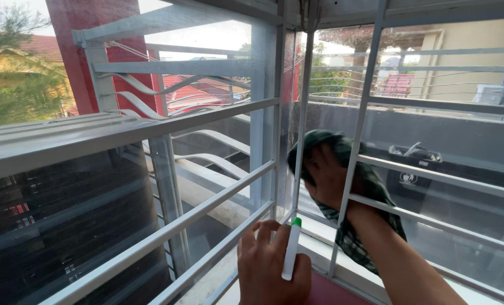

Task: The person cleans windows by spraying the glass and window frame with a spray bottle and wiping them down with a cloth.

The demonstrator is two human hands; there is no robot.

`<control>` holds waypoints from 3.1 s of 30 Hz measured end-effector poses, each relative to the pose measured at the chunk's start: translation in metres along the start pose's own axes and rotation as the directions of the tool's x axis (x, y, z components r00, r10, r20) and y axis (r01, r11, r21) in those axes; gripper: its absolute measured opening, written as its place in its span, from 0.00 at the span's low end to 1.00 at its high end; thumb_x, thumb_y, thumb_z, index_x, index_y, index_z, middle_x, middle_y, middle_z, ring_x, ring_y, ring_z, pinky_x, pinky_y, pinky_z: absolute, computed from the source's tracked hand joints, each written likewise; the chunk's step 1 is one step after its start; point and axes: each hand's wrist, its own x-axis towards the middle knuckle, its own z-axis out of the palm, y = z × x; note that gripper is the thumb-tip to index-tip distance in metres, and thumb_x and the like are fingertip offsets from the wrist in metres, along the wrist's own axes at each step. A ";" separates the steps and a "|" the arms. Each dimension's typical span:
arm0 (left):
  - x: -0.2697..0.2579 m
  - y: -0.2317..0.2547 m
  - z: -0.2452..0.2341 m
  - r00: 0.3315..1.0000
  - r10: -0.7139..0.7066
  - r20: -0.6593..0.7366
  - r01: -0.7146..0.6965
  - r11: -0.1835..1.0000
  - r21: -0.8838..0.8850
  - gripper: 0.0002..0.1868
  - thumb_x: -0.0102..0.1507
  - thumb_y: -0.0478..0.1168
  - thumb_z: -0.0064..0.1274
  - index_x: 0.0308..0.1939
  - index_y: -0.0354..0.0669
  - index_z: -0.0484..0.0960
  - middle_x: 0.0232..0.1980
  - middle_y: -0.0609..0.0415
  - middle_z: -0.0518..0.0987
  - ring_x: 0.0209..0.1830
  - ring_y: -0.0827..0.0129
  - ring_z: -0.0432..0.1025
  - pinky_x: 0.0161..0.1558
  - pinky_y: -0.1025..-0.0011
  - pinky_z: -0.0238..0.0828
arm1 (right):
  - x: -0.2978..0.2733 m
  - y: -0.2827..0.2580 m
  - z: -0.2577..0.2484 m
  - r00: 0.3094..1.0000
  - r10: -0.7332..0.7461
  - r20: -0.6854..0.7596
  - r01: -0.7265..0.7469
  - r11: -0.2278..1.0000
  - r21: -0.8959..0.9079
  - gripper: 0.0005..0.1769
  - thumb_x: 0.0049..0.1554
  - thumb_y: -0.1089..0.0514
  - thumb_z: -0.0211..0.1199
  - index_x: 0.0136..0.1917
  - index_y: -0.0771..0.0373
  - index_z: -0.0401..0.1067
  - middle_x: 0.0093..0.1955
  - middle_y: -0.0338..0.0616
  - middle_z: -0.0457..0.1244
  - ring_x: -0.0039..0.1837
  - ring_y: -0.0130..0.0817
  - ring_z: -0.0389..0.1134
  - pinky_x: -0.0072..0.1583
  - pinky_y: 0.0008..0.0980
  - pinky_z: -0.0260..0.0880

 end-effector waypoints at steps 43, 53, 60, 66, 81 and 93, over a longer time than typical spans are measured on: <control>-0.045 0.017 -0.022 0.996 0.079 -0.037 -0.080 0.996 -0.028 0.20 0.53 0.40 0.45 0.43 0.31 0.81 0.52 0.36 0.80 0.67 0.40 0.64 0.71 0.42 0.48 | -0.237 0.202 -0.160 0.984 0.168 0.059 -0.124 0.884 -0.451 0.37 0.51 0.29 0.58 0.66 0.47 0.78 0.59 0.47 0.66 0.65 0.46 0.64 0.58 0.43 0.71; -0.037 0.010 -0.021 0.992 0.115 -0.043 -0.112 0.992 0.052 0.24 0.53 0.42 0.48 0.48 0.29 0.81 0.60 0.37 0.77 0.72 0.36 0.57 0.68 0.40 0.48 | -0.172 0.155 -0.121 0.986 0.046 0.159 -0.041 0.999 -0.036 0.32 0.51 0.34 0.55 0.64 0.46 0.71 0.67 0.51 0.60 0.72 0.56 0.60 0.59 0.56 0.75; -0.043 -0.007 -0.005 0.984 0.176 -0.026 -0.169 0.971 0.166 0.25 0.49 0.44 0.49 0.46 0.32 0.84 0.59 0.33 0.78 0.70 0.31 0.61 0.67 0.37 0.50 | -0.098 0.075 -0.025 0.935 -0.056 0.351 -0.015 0.980 0.197 0.35 0.54 0.44 0.63 0.74 0.48 0.64 0.80 0.48 0.53 0.68 0.45 0.63 0.45 0.48 0.78; -0.038 -0.021 0.004 0.977 0.200 0.075 -0.209 0.965 0.158 0.26 0.49 0.46 0.51 0.44 0.29 0.85 0.47 0.32 0.83 0.65 0.26 0.67 0.66 0.37 0.49 | -0.048 0.024 0.039 0.887 -0.377 0.266 0.323 0.919 0.225 0.39 0.47 0.48 0.67 0.72 0.52 0.67 0.80 0.51 0.51 0.80 0.53 0.48 0.71 0.56 0.61; -0.039 -0.010 -0.003 0.991 0.136 0.013 -0.136 0.981 0.135 0.26 0.47 0.44 0.50 0.43 0.29 0.85 0.44 0.32 0.84 0.67 0.33 0.67 0.68 0.45 0.48 | -0.154 0.135 -0.057 0.744 -0.169 0.647 0.133 0.986 0.104 0.46 0.50 0.40 0.69 0.79 0.38 0.55 0.84 0.46 0.44 0.77 0.50 0.52 0.61 0.49 0.71; -0.061 0.003 0.006 0.989 0.125 -0.075 -0.126 0.992 -0.016 0.24 0.47 0.41 0.48 0.44 0.32 0.85 0.42 0.32 0.83 0.59 0.35 0.72 0.66 0.44 0.55 | -0.284 0.253 -0.173 0.941 0.298 0.158 -0.196 0.865 -0.462 0.37 0.48 0.28 0.57 0.66 0.45 0.77 0.60 0.55 0.65 0.64 0.50 0.63 0.65 0.52 0.70</control>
